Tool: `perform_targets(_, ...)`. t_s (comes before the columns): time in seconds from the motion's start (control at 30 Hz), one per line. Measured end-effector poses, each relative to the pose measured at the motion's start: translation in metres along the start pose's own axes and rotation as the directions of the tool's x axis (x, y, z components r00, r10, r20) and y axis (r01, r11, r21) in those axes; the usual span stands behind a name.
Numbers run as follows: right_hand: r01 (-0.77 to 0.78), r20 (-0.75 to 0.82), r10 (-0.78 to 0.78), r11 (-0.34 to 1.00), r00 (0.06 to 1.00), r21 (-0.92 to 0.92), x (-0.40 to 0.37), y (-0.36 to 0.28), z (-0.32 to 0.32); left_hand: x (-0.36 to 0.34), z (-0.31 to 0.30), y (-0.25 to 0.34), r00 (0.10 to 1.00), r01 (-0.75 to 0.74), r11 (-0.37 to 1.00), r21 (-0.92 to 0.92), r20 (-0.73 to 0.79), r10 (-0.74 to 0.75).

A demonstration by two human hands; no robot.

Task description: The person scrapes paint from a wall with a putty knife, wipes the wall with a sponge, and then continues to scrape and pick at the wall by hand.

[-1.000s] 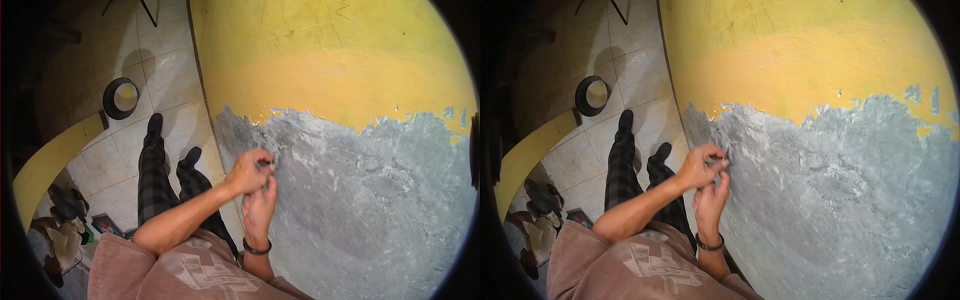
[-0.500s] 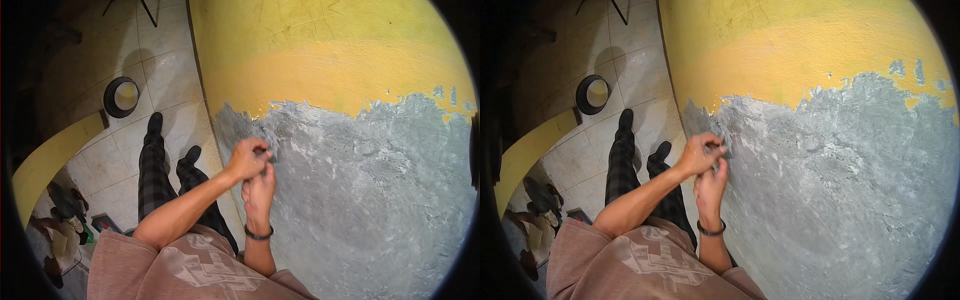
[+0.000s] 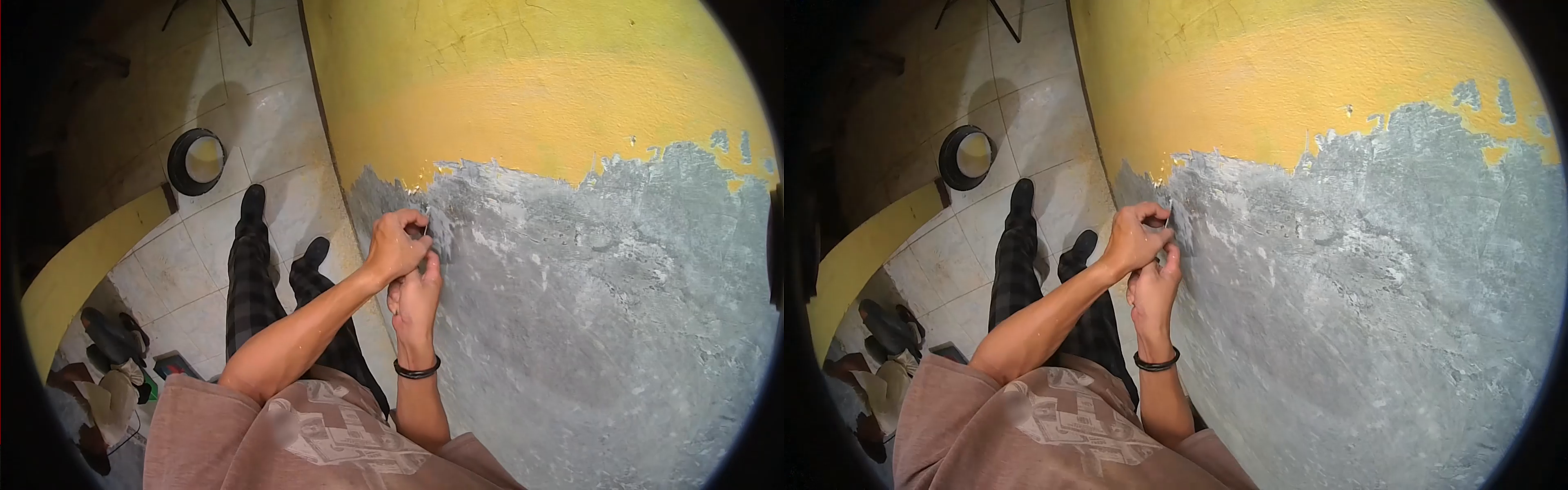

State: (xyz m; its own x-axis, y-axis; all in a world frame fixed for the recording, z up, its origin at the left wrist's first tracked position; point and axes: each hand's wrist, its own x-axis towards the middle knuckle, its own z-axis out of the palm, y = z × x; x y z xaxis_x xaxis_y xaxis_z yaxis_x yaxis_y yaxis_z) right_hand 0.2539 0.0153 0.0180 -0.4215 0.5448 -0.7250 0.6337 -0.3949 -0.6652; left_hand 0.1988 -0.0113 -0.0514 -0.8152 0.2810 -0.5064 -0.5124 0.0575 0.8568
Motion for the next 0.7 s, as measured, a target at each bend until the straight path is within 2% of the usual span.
perform_targets(0.07, 0.069, -0.090, -0.068, 0.998, 0.994, 0.013, -0.017, 0.002, 0.000, -0.009, 0.003, -0.004, 0.982, -0.162, 0.985, -0.052, 0.086, 0.166)
perform_targets(0.1, 0.128, -0.105, -0.126, 0.992, 0.986, 0.014, -0.029, -0.001, -0.002, -0.020, 0.003, 0.011, 0.980, -0.152, 0.986, -0.067, 0.117, 0.159)
perform_targets(0.13, 0.120, -0.107, -0.118, 0.993, 0.987, 0.006, -0.024, 0.000, -0.003, -0.019, 0.004, 0.010, 0.982, -0.141, 0.988, -0.070, 0.115, 0.148)
perform_targets(0.2, 0.090, -0.065, -0.092, 0.996, 0.994, -0.030, -0.001, 0.002, 0.000, -0.003, 0.006, 0.007, 0.996, -0.077, 0.996, -0.053, 0.029, 0.079)
perform_targets(0.23, 0.082, -0.039, -0.084, 0.996, 0.996, -0.045, 0.005, 0.003, 0.001, 0.006, 0.004, 0.003, 0.995, -0.093, 0.994, -0.061, -0.046, 0.091)
perform_targets(0.27, 0.083, -0.040, -0.084, 0.996, 0.996, -0.044, 0.002, 0.003, 0.000, 0.003, 0.004, 0.001, 0.995, -0.094, 0.994, -0.060, -0.044, 0.091)
perform_targets(0.37, 0.079, -0.063, -0.080, 0.997, 0.995, -0.019, -0.026, -0.010, -0.001, -0.009, 0.000, 0.013, 0.983, -0.126, 0.988, -0.088, 0.123, 0.136)
perform_targets(0.4, 0.082, -0.055, -0.083, 0.996, 0.995, -0.024, -0.023, -0.017, -0.001, -0.014, 0.004, 0.019, 0.985, -0.121, 0.988, -0.098, 0.108, 0.132)
perform_targets(0.47, -0.010, -0.025, 0.010, 1.000, 1.000, -0.005, -0.024, -0.021, -0.007, -0.008, 0.001, 0.021, 0.993, -0.039, 0.992, -0.124, 0.107, 0.052)
perform_targets(0.5, 0.043, -0.023, -0.044, 0.999, 0.999, -0.033, -0.015, -0.016, -0.001, 0.002, -0.003, 0.021, 0.992, -0.049, 0.992, -0.120, 0.112, 0.063)
perform_targets(0.57, 0.028, -0.035, -0.028, 1.000, 0.999, -0.004, -0.017, -0.019, -0.004, 0.006, -0.007, 0.019, 0.997, 0.029, 0.995, -0.097, 0.074, -0.022)
perform_targets(0.6, 0.016, -0.025, -0.015, 1.000, 1.000, 0.027, -0.019, -0.022, -0.002, -0.002, -0.007, 0.021, 0.997, 0.018, 0.995, -0.096, 0.073, -0.011)
perform_targets(0.67, 0.011, -0.035, -0.011, 1.000, 0.999, -0.014, -0.023, -0.030, -0.005, -0.012, 0.006, 0.022, 0.983, -0.176, 0.979, -0.107, 0.041, 0.181)
perform_targets(0.7, 0.001, -0.037, -0.001, 1.000, 0.999, -0.011, -0.024, -0.030, -0.005, -0.011, 0.009, 0.020, 0.994, -0.101, 0.991, -0.085, 0.044, 0.105)
